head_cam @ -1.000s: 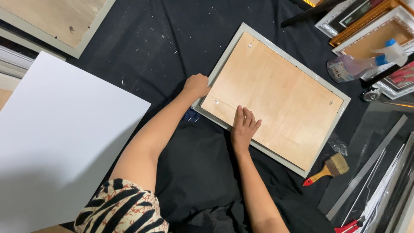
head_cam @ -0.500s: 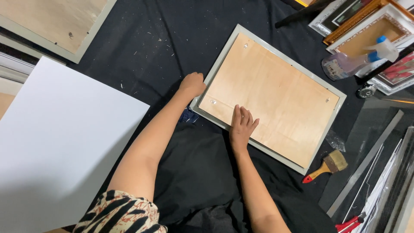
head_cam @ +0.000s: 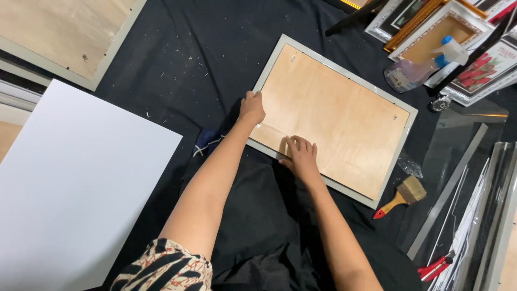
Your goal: The person aligns artwork in a frame, places a wooden backing board on top, and uses a brush and a small tool to secure the assembly.
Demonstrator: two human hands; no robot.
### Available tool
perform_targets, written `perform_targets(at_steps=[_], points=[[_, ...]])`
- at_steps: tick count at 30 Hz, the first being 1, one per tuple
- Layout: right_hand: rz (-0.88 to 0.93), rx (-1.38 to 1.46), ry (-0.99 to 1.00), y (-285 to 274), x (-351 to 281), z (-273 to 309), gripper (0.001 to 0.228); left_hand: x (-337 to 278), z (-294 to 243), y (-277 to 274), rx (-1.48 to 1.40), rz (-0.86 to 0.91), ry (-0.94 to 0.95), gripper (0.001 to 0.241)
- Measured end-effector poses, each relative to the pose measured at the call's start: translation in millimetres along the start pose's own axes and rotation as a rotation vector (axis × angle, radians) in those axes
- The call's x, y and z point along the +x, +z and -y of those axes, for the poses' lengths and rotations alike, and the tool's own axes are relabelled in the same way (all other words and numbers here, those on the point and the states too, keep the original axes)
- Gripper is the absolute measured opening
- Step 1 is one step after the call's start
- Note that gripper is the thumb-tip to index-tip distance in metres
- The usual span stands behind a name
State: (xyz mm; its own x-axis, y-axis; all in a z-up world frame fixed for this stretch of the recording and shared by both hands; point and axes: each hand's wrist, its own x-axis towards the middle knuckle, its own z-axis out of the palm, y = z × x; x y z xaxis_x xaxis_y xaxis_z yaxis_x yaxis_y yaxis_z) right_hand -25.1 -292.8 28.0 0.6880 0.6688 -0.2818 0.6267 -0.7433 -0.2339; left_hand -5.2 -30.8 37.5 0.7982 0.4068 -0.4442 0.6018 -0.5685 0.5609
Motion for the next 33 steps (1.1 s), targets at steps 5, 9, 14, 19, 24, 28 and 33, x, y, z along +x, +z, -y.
perform_targets(at_steps=[5, 9, 14, 19, 24, 28, 33], points=[[0.013, -0.067, -0.048, -53.4, -56.0, -38.9, 0.073, -32.5, -19.1, -18.3, 0.14, -0.041, -0.009, 0.064], [-0.071, -0.015, 0.036, -87.8, -107.5, -94.3, 0.052, -23.6, -6.7, -10.9, 0.058, -0.006, 0.054, 0.066], [-0.103, 0.023, 0.405, -65.0, -162.3, -183.5, 0.054, -26.7, 3.9, -22.6, 0.212, 0.032, 0.114, 0.066], [-0.186, 0.063, 0.698, 26.2, -171.2, -276.0, 0.075, 1.9, 36.5, -10.3, 0.196, 0.067, 0.109, 0.065], [-0.259, 0.541, 0.932, -9.8, -163.4, -241.1, 0.072, 28.6, 71.2, 1.5, 0.088, -0.038, 0.096, 0.035], [-0.214, 0.558, 0.962, -1.7, -161.4, -238.8, 0.074, 11.6, 67.8, -0.9, 0.026, 0.036, 0.077, 0.033], [-0.309, 0.536, 0.974, -2.9, -160.1, -229.7, 0.058, 16.9, 73.8, 12.0, 0.017, -0.041, 0.19, 0.023]])
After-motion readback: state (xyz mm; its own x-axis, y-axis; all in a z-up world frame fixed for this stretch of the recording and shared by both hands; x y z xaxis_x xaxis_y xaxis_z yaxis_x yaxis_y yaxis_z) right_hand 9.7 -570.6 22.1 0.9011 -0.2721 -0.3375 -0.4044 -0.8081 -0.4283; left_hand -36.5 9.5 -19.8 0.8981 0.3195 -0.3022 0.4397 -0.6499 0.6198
